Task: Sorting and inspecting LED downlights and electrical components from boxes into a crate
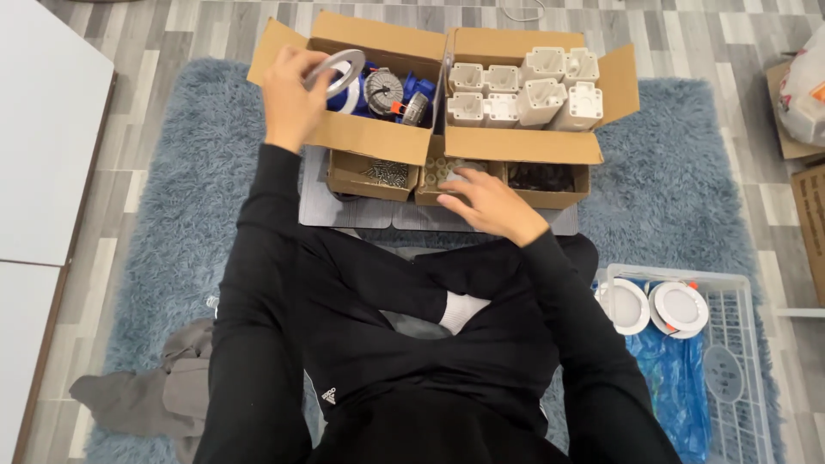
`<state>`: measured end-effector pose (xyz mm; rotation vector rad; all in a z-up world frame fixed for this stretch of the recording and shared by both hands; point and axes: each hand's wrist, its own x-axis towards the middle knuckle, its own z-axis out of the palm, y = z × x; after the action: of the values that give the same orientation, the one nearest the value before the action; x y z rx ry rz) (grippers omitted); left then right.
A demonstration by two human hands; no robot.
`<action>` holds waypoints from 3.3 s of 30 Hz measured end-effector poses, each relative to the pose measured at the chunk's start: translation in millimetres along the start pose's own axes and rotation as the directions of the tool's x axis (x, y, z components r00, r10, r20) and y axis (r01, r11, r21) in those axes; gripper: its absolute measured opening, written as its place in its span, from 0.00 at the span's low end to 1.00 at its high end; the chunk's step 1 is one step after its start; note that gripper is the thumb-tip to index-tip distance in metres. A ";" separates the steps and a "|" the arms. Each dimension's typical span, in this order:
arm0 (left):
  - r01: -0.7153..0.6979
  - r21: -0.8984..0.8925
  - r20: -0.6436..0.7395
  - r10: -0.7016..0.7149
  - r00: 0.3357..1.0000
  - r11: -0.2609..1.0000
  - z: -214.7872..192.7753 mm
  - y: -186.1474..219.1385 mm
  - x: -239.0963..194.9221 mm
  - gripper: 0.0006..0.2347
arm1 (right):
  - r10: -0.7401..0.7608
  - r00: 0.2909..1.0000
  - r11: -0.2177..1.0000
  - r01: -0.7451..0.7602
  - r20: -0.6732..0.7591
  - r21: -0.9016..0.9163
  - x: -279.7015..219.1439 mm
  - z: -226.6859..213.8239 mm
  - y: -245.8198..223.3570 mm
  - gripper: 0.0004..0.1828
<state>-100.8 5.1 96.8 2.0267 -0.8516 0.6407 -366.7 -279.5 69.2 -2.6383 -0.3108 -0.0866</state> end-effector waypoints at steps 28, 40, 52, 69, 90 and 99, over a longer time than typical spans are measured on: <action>-0.342 -0.141 0.110 0.358 0.927 0.929 69.0 110.6 -111.6 0.06 | 0.300 0.923 0.950 -0.264 0.240 -0.169 33.4 27.3 3.2 0.49; -0.326 -0.128 0.203 0.346 0.916 0.937 75.7 105.1 -115.9 0.07 | -0.308 0.874 0.838 0.063 -0.375 -0.542 -11.6 28.9 16.6 0.03; -0.311 -0.168 0.216 0.343 0.914 0.935 80.9 105.2 -125.0 0.04 | 0.126 0.632 0.965 0.100 -0.765 0.241 -29.4 -16.4 7.2 0.10; -0.133 -0.057 0.289 0.144 0.947 0.989 80.2 93.6 -126.9 0.39 | 0.386 0.843 0.749 -0.051 -0.373 0.661 33.3 26.7 37.5 0.18; -0.093 -0.086 0.218 0.110 0.970 0.992 91.4 100.7 -135.6 0.37 | 0.359 0.879 0.781 -0.098 -0.315 0.617 32.2 25.2 43.5 0.16; -0.095 -0.060 0.154 0.103 0.983 0.994 95.7 105.3 -142.2 0.37 | 0.260 0.874 0.958 -0.181 -0.410 0.222 29.7 28.6 47.8 0.18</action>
<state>-259.0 -72.6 0.0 2.0164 -1.0567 0.5127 -326.5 -301.1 25.7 -2.3725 0.1329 -0.5401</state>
